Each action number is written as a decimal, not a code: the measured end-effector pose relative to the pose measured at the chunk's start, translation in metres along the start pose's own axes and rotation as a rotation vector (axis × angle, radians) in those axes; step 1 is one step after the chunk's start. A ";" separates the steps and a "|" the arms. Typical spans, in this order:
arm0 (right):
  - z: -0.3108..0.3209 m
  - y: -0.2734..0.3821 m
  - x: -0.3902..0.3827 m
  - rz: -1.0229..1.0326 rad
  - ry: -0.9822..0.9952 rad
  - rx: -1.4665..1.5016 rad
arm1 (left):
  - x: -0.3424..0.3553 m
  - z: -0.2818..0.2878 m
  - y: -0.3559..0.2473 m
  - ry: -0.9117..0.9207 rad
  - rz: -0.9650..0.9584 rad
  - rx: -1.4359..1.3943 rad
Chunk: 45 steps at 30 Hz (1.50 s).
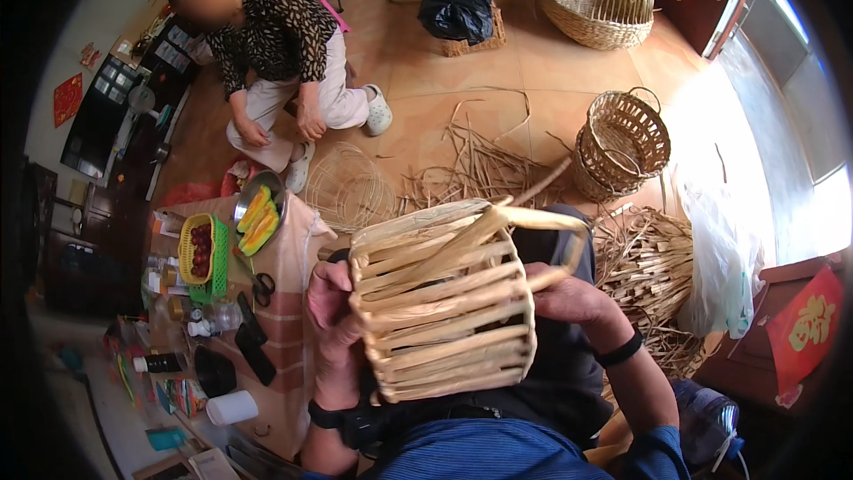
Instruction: The person is weaving a wooden basket using long, thin strips of material.
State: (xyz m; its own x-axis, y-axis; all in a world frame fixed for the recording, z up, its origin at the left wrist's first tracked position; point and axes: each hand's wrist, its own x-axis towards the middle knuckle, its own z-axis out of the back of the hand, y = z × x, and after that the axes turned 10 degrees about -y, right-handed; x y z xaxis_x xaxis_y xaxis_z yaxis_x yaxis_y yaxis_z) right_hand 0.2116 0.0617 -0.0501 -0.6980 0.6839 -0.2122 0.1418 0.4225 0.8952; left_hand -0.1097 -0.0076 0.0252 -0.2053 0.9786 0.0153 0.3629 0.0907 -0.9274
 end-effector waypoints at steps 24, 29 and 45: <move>-0.096 -0.035 0.018 0.142 -0.102 -0.162 | -0.017 -0.001 0.006 -0.051 0.080 0.095; -0.101 -0.037 0.016 0.146 -0.113 -0.214 | -0.020 0.002 0.006 -0.048 0.113 0.114; -0.111 -0.043 0.020 0.164 -0.125 -0.277 | -0.009 0.013 -0.001 0.035 0.209 0.066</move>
State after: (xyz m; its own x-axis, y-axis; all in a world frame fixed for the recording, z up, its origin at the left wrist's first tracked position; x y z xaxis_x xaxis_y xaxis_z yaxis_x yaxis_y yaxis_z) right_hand 0.1131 -0.0087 -0.0493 -0.5879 0.8042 -0.0873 0.0370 0.1346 0.9902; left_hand -0.1198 -0.0187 0.0213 -0.1001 0.9807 -0.1677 0.3334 -0.1257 -0.9344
